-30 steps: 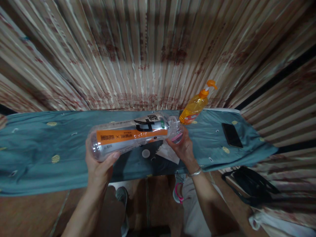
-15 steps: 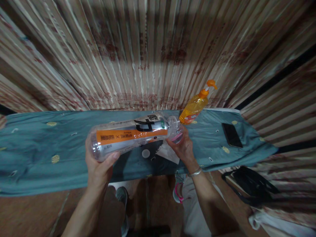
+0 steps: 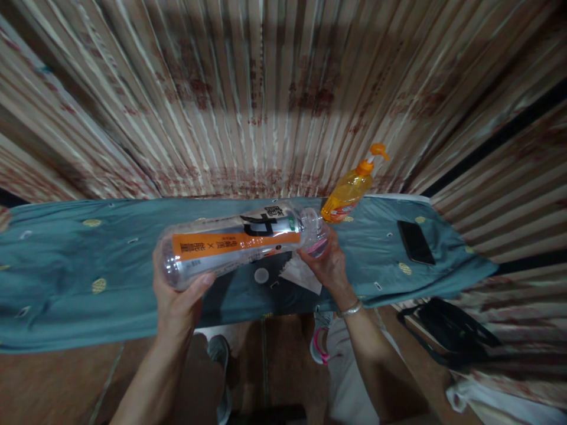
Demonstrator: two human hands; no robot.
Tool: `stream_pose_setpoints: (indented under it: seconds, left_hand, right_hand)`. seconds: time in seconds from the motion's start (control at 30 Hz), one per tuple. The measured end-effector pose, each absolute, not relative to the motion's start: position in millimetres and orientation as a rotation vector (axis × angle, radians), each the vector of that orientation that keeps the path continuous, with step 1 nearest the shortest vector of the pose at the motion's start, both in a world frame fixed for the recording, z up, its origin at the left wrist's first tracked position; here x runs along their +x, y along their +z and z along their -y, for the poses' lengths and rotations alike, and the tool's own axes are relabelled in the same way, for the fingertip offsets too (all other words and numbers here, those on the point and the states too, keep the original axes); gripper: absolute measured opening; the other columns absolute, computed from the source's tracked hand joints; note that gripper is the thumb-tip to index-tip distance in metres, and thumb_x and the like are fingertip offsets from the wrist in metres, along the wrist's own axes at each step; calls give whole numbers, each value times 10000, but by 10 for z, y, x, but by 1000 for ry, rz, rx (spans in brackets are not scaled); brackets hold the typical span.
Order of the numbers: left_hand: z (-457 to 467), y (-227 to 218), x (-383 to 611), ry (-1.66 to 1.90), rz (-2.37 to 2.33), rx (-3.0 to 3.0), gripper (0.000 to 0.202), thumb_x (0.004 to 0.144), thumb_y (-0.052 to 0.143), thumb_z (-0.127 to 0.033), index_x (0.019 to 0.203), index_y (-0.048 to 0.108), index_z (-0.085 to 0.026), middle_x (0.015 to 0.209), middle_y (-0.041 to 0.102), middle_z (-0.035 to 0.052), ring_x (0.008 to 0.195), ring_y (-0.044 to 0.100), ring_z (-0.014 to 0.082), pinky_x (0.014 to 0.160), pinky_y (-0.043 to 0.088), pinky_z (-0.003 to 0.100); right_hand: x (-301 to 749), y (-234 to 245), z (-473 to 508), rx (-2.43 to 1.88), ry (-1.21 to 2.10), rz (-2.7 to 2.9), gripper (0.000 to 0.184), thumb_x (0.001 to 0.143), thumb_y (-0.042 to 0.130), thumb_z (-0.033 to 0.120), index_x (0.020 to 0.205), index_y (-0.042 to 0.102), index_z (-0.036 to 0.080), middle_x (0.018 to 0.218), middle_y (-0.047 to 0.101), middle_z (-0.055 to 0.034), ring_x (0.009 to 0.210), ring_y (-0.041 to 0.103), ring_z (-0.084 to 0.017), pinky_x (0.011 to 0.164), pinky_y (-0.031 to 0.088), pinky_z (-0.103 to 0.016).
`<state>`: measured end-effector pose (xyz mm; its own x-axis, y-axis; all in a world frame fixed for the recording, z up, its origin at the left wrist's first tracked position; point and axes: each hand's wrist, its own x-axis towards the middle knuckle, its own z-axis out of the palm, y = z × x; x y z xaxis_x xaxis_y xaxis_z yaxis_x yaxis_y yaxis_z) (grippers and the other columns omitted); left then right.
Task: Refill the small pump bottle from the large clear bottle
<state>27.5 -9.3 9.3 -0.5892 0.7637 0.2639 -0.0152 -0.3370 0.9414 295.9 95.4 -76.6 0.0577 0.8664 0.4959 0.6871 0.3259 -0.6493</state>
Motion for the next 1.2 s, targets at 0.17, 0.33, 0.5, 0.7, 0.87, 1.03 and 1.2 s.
stream_pose_setpoints:
  seconds: [0.17, 0.33, 0.5, 0.7, 0.87, 1.03, 1.2]
  left_hand:
    - [86, 93, 286, 1974, -1380, 970, 886, 528, 997, -495, 1319, 666, -272, 1498, 587, 135, 1398, 547, 449, 1218, 396, 665]
    - [89, 101, 279, 1968, -1393, 977, 910, 513, 1003, -517, 1322, 661, -277, 1507, 579, 123, 1412, 536, 444, 1229, 383, 665]
    - [93, 101, 279, 1978, -1371, 980, 855, 531, 1003, -501, 1292, 678, -284, 1431, 625, 112, 1349, 588, 418, 1194, 440, 631]
    - [85, 104, 274, 1980, -1377, 936, 866, 494, 1014, -467, 1272, 678, -291, 1376, 652, 96, 1281, 632, 396, 1136, 498, 595]
    - [76, 122, 284, 1986, -1372, 986, 859, 505, 1005, -506, 1267, 677, -284, 1383, 641, 105, 1291, 620, 404, 1148, 482, 614]
    - [76, 104, 273, 1986, -1379, 963, 895, 492, 1012, -501, 1288, 667, -283, 1393, 631, 108, 1284, 621, 401, 1159, 470, 624]
    - [73, 88, 256, 1970, -1410, 1012, 925, 506, 995, -526, 1314, 641, -249, 1405, 627, 121, 1304, 608, 384, 1149, 491, 570]
  right_hand:
    - [2961, -787, -962, -1407, 219, 1697, 841, 761, 837, 440, 1452, 473, 129, 1367, 687, -231, 1191, 738, -356, 981, 640, -523]
    - [2961, -792, -967, -1451, 226, 1707, 856, 764, 825, 496, 1443, 465, 120, 1341, 696, -232, 1140, 753, -354, 940, 650, -491]
    - [2968, -816, -968, -1443, 214, 1719, 840, 801, 792, 535, 1455, 445, 139, 1347, 685, -224, 1158, 738, -361, 947, 641, -499]
    - [2967, -825, -976, -1442, 222, 1710, 852, 784, 796, 528, 1454, 444, 136, 1348, 681, -221, 1165, 734, -354, 966, 634, -503]
    - [2969, -807, -977, -1437, 263, 1688, 850, 758, 820, 509, 1436, 463, 142, 1326, 699, -212, 1170, 738, -357, 964, 639, -514]
    - [2962, -792, -972, -1435, 274, 1676, 848, 750, 842, 462, 1448, 462, 166, 1339, 700, -202, 1184, 736, -362, 973, 638, -547]
    - [2945, -775, -965, -1450, 244, 1682, 842, 751, 854, 451, 1434, 461, 155, 1344, 696, -218, 1193, 736, -363, 988, 637, -524]
